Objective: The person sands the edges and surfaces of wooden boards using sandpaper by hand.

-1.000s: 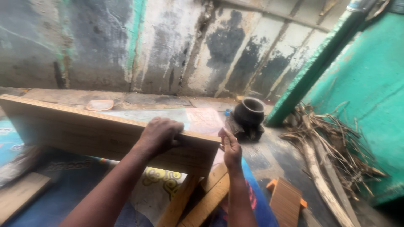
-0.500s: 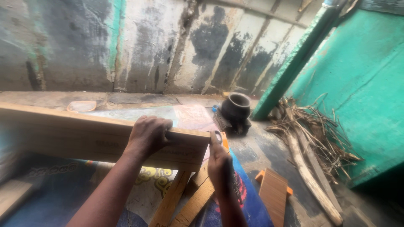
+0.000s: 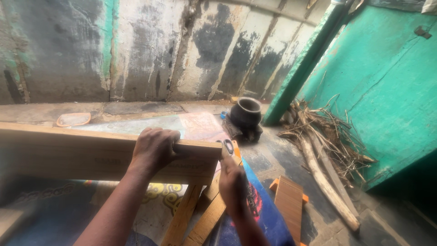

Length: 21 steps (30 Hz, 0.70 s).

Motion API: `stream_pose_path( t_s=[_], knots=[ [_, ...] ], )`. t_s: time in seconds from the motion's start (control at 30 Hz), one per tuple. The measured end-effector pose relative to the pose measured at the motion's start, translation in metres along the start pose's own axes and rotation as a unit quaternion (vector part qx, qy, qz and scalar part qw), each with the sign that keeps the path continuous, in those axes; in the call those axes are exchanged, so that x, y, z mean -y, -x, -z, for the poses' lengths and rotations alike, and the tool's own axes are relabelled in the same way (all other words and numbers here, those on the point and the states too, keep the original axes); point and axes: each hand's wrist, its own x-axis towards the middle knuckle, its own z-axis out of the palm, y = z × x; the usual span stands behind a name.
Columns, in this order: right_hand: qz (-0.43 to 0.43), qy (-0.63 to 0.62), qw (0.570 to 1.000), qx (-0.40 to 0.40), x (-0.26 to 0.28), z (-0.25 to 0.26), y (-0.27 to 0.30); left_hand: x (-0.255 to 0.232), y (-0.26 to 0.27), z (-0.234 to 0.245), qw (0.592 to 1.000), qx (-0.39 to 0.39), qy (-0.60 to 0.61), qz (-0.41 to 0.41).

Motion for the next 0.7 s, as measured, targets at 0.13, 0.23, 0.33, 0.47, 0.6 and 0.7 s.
stream_pose_path(
  t_s=[0.13,0.23,0.33,0.47,0.6,0.7],
  knots=[
    [0.181,-0.063,0.980,-0.058,-0.030,-0.020,0.035,0.001,-0.002,0.000,1.000,0.004,-0.004,-0.002],
    [0.172,-0.072,0.982,0.009,-0.033,-0.018,0.037,-0.001,-0.005,0.001,1.000,0.017,-0.004,0.003],
    [0.032,-0.096,0.994,0.044,-0.010,-0.001,0.005,-0.003,-0.003,0.003,1.000,0.024,-0.009,0.004],
    [0.005,-0.028,1.000,0.002,-0.002,0.000,-0.003,0.000,-0.001,-0.001,1.000,0.015,0.002,0.004],
    [0.192,-0.119,0.974,-0.038,-0.033,-0.028,0.037,0.003,0.000,-0.006,0.997,-0.060,0.020,-0.033],
    [0.122,-0.063,0.990,0.026,-0.041,-0.027,0.046,0.003,-0.004,-0.008,1.000,0.008,0.001,-0.004]
  ],
)
